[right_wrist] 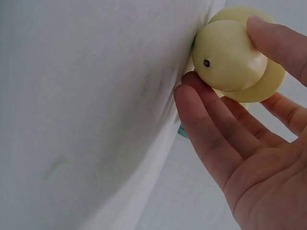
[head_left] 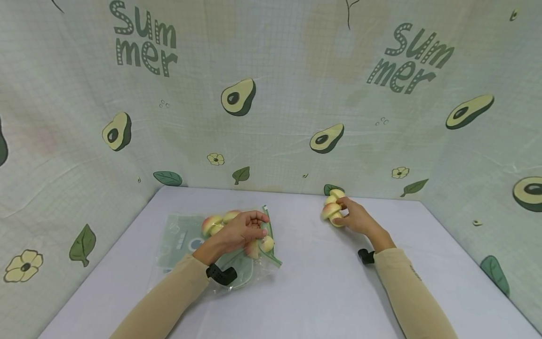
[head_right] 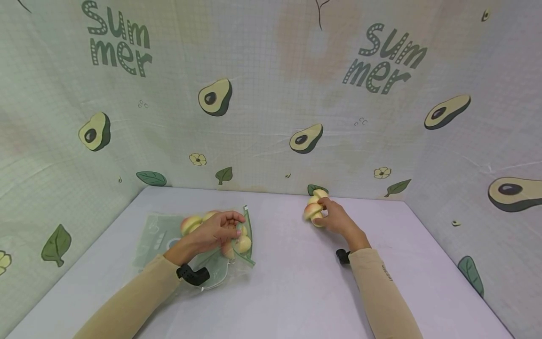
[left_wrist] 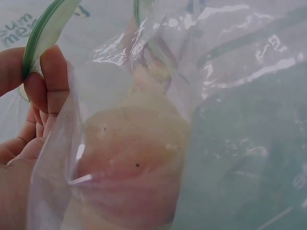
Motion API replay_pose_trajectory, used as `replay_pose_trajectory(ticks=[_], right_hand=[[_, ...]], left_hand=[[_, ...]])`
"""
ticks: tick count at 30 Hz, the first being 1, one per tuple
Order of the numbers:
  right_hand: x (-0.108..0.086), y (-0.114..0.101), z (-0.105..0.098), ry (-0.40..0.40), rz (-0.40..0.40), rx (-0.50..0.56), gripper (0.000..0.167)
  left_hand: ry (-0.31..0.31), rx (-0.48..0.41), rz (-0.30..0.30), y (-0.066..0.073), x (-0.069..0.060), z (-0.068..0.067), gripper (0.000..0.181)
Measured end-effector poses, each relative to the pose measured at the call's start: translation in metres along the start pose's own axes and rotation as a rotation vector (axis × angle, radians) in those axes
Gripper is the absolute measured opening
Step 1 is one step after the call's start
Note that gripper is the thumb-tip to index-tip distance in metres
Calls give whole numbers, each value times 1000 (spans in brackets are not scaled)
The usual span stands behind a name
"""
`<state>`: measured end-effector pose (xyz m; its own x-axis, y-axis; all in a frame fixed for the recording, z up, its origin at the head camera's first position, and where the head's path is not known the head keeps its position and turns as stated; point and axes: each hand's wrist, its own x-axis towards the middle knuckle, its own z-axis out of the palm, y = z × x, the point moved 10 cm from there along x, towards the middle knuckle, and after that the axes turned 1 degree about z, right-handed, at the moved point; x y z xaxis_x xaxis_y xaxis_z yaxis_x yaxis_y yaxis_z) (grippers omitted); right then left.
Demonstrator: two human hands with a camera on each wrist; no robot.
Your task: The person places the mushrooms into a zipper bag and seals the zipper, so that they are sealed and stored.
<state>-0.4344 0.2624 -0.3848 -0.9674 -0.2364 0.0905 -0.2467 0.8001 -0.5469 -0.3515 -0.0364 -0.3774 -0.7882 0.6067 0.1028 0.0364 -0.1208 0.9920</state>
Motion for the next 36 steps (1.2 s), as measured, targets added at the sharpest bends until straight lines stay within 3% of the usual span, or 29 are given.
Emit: replay_pose_trajectory(ticks=[6,13,36], right_hand=[[-1,0,0,-4,-1,6,58],[-1,0,1,-2,-5,17,58],[-1,-8,3,17,-34,21,59]], left_hand=[[6,-2,-5,1,0,-1,32],[9,1,-8,-3,1,0,50],[6,25,8,-1,0,1,43]])
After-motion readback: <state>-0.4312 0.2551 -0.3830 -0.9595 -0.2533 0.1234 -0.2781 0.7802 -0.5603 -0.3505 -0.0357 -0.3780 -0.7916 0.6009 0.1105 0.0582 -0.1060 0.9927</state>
